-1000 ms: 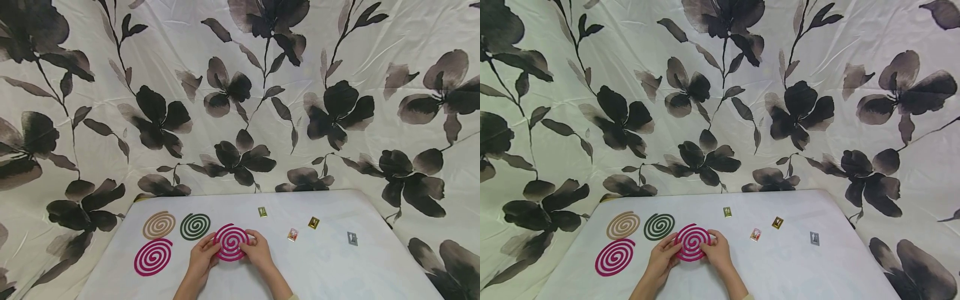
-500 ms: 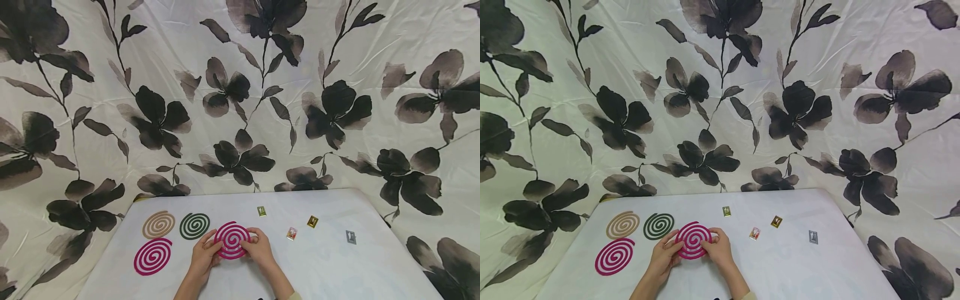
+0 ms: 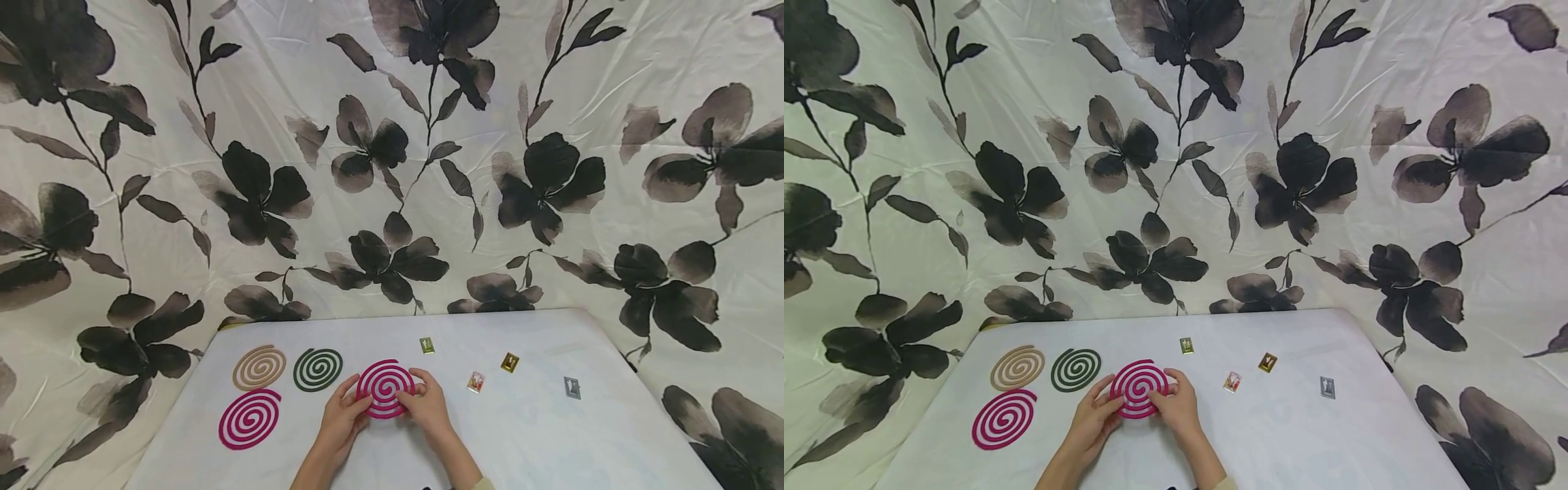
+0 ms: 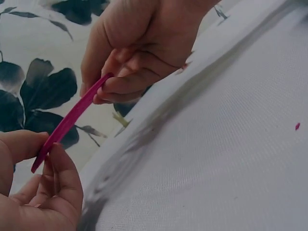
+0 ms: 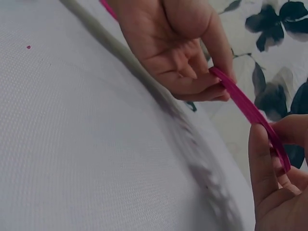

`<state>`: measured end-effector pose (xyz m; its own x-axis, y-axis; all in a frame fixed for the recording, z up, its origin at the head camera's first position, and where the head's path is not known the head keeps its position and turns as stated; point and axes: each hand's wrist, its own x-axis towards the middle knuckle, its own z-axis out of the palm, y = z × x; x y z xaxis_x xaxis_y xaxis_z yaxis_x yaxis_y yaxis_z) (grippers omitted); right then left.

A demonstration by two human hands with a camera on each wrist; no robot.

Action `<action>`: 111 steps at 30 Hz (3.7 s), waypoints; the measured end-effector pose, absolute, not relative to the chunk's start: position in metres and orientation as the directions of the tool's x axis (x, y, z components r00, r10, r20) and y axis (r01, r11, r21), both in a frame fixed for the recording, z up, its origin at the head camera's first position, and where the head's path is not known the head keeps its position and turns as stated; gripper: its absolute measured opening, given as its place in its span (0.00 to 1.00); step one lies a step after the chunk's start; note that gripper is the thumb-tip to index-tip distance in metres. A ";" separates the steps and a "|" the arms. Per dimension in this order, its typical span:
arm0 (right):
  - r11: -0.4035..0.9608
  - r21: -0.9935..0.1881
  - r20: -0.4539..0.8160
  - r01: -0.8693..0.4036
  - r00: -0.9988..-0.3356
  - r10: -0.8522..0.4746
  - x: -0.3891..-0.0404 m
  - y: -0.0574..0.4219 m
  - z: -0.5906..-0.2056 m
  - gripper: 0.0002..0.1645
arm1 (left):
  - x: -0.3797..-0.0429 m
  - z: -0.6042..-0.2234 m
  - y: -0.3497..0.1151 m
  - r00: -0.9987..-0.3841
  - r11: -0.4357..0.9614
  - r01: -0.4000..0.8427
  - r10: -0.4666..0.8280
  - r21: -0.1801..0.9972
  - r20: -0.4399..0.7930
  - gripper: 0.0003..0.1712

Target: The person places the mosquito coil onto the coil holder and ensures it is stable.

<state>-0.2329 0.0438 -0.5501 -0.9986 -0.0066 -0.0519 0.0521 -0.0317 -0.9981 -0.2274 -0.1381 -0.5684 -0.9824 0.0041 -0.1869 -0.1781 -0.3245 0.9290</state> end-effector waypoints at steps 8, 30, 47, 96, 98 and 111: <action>-0.035 -0.997 -0.067 0.068 -0.998 -0.016 -0.233 0.046 -0.551 0.34 | -0.230 -0.569 -0.133 -0.977 -0.386 -0.177 -0.046 0.906 -0.210 0.36; -0.055 -0.996 -0.066 0.067 -0.998 -0.019 -0.237 0.054 -0.557 0.34 | -0.236 -0.573 -0.125 -0.972 -0.394 -0.208 -0.015 0.895 -0.233 0.39; -0.025 -0.997 -0.070 0.070 -0.997 -0.022 -0.249 0.061 -0.554 0.32 | -0.247 -0.564 -0.118 -0.975 -0.313 -0.202 -0.022 0.928 -0.220 0.38; -0.078 -0.982 -0.165 0.171 -0.983 -0.078 -0.272 0.086 -0.530 0.25 | -0.281 -0.546 -0.099 -0.978 -0.298 -0.207 0.031 0.932 -0.207 0.34; -0.083 -0.981 -0.170 0.176 -0.983 -0.076 -0.272 0.088 -0.532 0.25 | -0.282 -0.547 -0.097 -0.976 -0.286 -0.216 0.034 0.934 -0.215 0.34; -0.128 -0.974 -0.180 0.186 -0.982 -0.055 -0.279 0.093 -0.534 0.25 | -0.290 -0.538 -0.088 -0.970 -0.260 -0.241 0.028 0.935 -0.242 0.35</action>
<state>-0.2793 0.0931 -0.5336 -0.9820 -0.0553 -0.1804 0.1862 -0.1279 -0.9741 -0.2895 -0.0884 -0.5385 -0.9698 0.0275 -0.2422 -0.2409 -0.2601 0.9350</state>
